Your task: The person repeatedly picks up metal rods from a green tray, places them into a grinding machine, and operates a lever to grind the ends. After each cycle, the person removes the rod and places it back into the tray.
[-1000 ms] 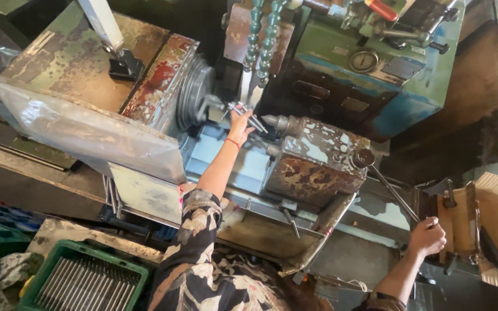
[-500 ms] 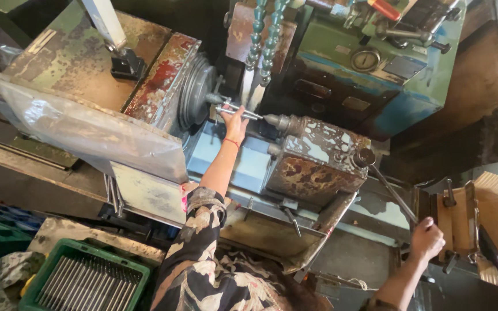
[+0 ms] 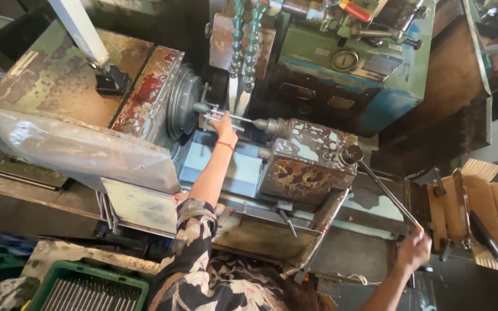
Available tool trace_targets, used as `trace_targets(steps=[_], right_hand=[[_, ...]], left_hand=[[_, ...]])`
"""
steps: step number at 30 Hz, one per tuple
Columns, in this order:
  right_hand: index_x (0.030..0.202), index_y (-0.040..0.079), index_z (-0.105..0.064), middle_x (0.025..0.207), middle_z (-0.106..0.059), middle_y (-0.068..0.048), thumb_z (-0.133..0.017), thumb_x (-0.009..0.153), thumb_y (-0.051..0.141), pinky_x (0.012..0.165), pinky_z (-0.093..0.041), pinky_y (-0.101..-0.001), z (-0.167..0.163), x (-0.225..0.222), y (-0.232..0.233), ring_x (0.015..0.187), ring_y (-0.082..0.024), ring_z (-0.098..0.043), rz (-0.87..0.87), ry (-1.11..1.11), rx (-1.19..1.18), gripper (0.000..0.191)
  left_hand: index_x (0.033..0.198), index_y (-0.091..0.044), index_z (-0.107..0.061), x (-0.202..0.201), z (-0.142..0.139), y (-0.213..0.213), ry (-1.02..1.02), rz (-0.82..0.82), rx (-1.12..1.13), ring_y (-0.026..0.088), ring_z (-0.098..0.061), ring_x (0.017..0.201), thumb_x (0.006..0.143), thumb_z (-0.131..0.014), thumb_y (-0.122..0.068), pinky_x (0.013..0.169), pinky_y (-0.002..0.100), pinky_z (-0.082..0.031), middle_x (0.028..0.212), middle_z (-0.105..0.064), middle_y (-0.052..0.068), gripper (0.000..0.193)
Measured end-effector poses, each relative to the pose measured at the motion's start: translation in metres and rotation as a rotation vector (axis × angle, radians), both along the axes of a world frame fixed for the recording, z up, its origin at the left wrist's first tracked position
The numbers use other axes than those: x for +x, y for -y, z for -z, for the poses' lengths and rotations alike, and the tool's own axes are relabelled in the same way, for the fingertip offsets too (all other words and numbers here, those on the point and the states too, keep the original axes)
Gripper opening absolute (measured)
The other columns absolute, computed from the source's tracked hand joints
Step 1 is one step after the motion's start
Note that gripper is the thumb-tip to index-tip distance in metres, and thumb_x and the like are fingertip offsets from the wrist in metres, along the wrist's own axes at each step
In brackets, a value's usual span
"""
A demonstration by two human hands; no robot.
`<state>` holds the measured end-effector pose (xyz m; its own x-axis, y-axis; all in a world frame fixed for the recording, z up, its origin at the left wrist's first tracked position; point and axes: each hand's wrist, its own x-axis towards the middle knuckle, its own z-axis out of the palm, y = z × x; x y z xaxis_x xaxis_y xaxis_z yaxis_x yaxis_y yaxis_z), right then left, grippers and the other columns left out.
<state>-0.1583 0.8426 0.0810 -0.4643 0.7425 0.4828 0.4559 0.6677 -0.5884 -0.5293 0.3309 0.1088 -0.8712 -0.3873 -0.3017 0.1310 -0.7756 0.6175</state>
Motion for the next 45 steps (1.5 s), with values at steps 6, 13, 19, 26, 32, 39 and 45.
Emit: trace_targets(steps=[6, 13, 19, 26, 32, 39, 45], right_hand=[[0.106, 0.006, -0.063, 0.092, -0.066, 0.0, -0.071, 0.104, 0.02, 0.059, -0.044, -0.028, 0.144, 0.12, 0.094, 0.073, -0.009, -0.057, -0.193, -0.854, -0.854, 0.016], [0.104, 0.011, -0.062, 0.095, -0.068, -0.002, -0.068, 0.103, 0.025, 0.056, -0.042, -0.0278, 0.179, 0.18, 0.198, 0.07, -0.01, -0.057, 0.128, -0.513, -1.653, 0.015], [0.103, 0.015, -0.061, 0.098, -0.07, -0.004, -0.066, 0.102, 0.029, 0.053, -0.04, -0.0275, 0.156, 0.204, 0.217, 0.067, -0.01, -0.057, 0.126, -0.533, -1.58, 0.015], [0.101, 0.011, -0.06, 0.097, -0.071, -0.008, -0.07, 0.102, 0.036, 0.049, -0.044, -0.0279, 0.132, 0.21, 0.262, 0.061, -0.013, -0.057, 0.149, -0.53, -1.437, 0.027], [0.099, 0.009, -0.062, 0.095, -0.071, -0.009, -0.068, 0.1, 0.035, 0.041, -0.041, -0.0274, 0.099, 0.209, 0.334, 0.058, -0.014, -0.057, 0.009, -0.392, -1.304, 0.026], [0.109, 0.009, -0.071, 0.093, -0.074, -0.001, -0.068, 0.096, 0.028, 0.054, -0.042, -0.0201, 0.087, 0.191, 0.379, 0.064, -0.005, -0.055, -0.377, -0.102, -1.088, 0.023], [0.088, -0.003, -0.069, 0.068, -0.055, -0.004, -0.063, 0.106, 0.034, 0.051, -0.03, -0.024, 0.075, 0.188, 0.414, 0.057, -0.007, -0.043, -0.925, 0.254, -0.997, 0.041]], left_hand=[[0.092, -0.014, -0.048, 0.047, -0.054, -0.001, -0.427, 0.04, -0.122, 0.006, -0.047, 0.061, 0.095, -0.07, -0.007, 0.054, 0.025, -0.038, 0.076, -0.047, -0.004, 0.023], [0.07, -0.015, -0.045, 0.232, -0.066, 0.025, -0.239, 0.432, -0.512, 0.003, -0.035, 0.047, 0.091, -0.078, -0.019, 0.042, 0.024, -0.026, 0.058, -0.043, -0.007, 0.039], [0.073, -0.014, -0.048, 0.296, -0.058, 0.078, -0.426, 0.519, -0.802, 0.001, -0.036, 0.065, 0.095, -0.079, -0.022, 0.055, 0.024, -0.03, 0.069, -0.042, -0.01, 0.039], [0.083, -0.011, -0.06, 0.366, -0.007, 0.167, -0.297, 0.393, -0.646, 0.002, -0.053, 0.069, 0.085, -0.077, -0.02, 0.058, 0.023, -0.042, 0.075, -0.059, -0.012, 0.019], [0.085, 0.0, -0.074, 0.475, 0.07, 0.331, 0.414, 0.497, -1.432, 0.025, -0.064, 0.062, 0.092, -0.072, -0.056, 0.065, 0.04, -0.05, 0.069, -0.07, 0.015, 0.056], [0.107, -0.002, -0.07, 0.562, 0.116, 0.395, 0.42, -0.003, -1.57, 0.033, -0.071, 0.082, 0.087, -0.077, -0.047, 0.067, 0.043, -0.053, 0.091, -0.075, 0.02, 0.049], [0.081, -0.001, -0.075, 0.525, 0.095, 0.259, 0.093, 0.183, -0.911, 0.007, -0.056, 0.073, 0.093, -0.08, -0.03, 0.066, 0.027, -0.046, 0.076, -0.067, -0.001, 0.032]])
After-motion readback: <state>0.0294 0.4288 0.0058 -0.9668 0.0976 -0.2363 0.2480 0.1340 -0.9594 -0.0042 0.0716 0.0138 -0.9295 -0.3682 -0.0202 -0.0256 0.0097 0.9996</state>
